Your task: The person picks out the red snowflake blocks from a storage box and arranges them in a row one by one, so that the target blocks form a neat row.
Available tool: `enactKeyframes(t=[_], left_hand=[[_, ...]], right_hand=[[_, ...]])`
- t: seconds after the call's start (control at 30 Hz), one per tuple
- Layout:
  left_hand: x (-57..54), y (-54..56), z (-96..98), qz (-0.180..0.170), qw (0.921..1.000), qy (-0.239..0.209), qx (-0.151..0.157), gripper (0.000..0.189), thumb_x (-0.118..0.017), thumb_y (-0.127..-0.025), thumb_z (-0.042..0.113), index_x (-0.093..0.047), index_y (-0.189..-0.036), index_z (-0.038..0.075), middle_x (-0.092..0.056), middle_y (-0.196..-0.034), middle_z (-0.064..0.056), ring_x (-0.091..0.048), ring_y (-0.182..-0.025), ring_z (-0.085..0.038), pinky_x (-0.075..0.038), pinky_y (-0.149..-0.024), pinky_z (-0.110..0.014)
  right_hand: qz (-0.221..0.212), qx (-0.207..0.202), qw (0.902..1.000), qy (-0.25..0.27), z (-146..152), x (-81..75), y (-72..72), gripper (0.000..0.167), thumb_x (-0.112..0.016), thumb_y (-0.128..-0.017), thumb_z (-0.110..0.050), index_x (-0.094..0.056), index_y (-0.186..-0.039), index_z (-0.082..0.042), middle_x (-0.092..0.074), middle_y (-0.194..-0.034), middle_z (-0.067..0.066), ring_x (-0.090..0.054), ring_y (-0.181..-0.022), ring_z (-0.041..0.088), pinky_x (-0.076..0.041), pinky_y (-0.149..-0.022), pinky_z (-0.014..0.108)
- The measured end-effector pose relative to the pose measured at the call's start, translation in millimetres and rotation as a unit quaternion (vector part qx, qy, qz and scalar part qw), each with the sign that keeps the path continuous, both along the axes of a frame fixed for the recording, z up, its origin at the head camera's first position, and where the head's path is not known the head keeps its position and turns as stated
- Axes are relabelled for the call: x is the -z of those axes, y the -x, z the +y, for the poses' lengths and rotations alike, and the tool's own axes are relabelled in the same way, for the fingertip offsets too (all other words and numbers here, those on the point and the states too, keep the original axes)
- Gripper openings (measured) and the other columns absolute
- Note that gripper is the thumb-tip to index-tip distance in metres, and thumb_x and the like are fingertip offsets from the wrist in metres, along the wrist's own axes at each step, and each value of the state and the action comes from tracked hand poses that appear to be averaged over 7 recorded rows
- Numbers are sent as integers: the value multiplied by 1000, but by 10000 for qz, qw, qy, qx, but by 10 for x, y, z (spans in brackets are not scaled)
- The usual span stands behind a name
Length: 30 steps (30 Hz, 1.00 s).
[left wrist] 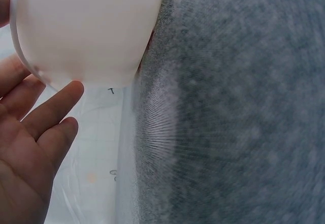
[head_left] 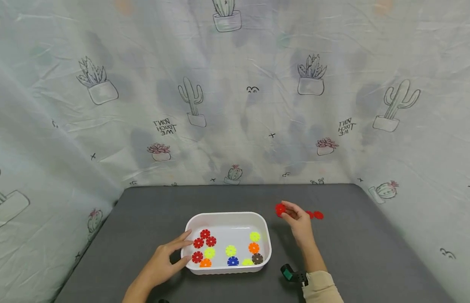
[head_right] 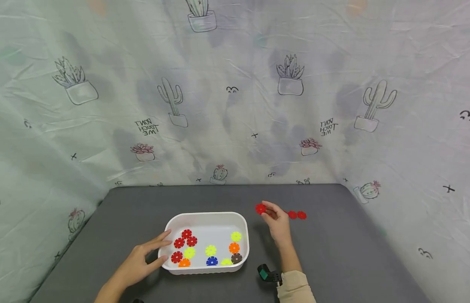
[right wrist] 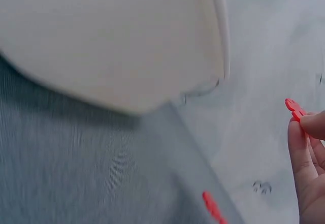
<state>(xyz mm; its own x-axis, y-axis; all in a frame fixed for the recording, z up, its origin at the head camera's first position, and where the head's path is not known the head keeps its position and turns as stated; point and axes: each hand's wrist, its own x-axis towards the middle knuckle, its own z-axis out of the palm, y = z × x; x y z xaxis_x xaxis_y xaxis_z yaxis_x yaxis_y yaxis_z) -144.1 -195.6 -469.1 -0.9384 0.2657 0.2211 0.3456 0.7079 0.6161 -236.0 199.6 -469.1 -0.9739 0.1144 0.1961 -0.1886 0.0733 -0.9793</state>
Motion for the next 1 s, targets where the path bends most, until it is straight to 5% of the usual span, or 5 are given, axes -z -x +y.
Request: enactKeyframes(t=[0.2, 0.5, 0.8, 1.0], left_hand=[[-20, 20, -5, -83, 9999, 68, 1, 35, -71, -83, 27, -69, -116, 15, -53, -140, 0, -55, -123, -25, -47, -96, -51], [-75, 55, 2, -170, 9998, -43, 20, 37, -72, -83, 27, -68, -118, 14, -51, -141, 2, -54, -124, -25, -46, -96, -51], [-105, 62, 8, -258, 9997, -11, -36, 38, -71, -83, 28, -68, -118, 14, -50, -142, 2, -53, -125, -24, -45, -98, -52], [-77, 52, 18, -179, 9998, 1, -35, 37, -72, -83, 27, -68, -117, 15, -51, -141, 3, -54, -124, -24, -47, -96, -50]], right_hand=[[-393, 286, 9988, 9, 111, 191, 21, 38, -66, -83, 5, -58, -121, 10, -62, -104, 10, -60, -87, 6, -50, -74, 12], [-733, 185, 9943, -747, 166, 324, 92, 38, -66, -84, 4, -58, -120, 10, -60, -116, 26, -56, -84, 2, -46, -69, 10], [-682, 264, 9792, -1894, 162, 386, 117, 32, -66, -83, 5, -65, -115, 3, -65, -113, 22, -62, -97, 29, -50, -75, 18], [-521, 303, 9724, -2255, 149, 401, 103, 32, -66, -82, 5, -65, -114, 2, -66, -111, 22, -63, -99, 34, -54, -79, 30]])
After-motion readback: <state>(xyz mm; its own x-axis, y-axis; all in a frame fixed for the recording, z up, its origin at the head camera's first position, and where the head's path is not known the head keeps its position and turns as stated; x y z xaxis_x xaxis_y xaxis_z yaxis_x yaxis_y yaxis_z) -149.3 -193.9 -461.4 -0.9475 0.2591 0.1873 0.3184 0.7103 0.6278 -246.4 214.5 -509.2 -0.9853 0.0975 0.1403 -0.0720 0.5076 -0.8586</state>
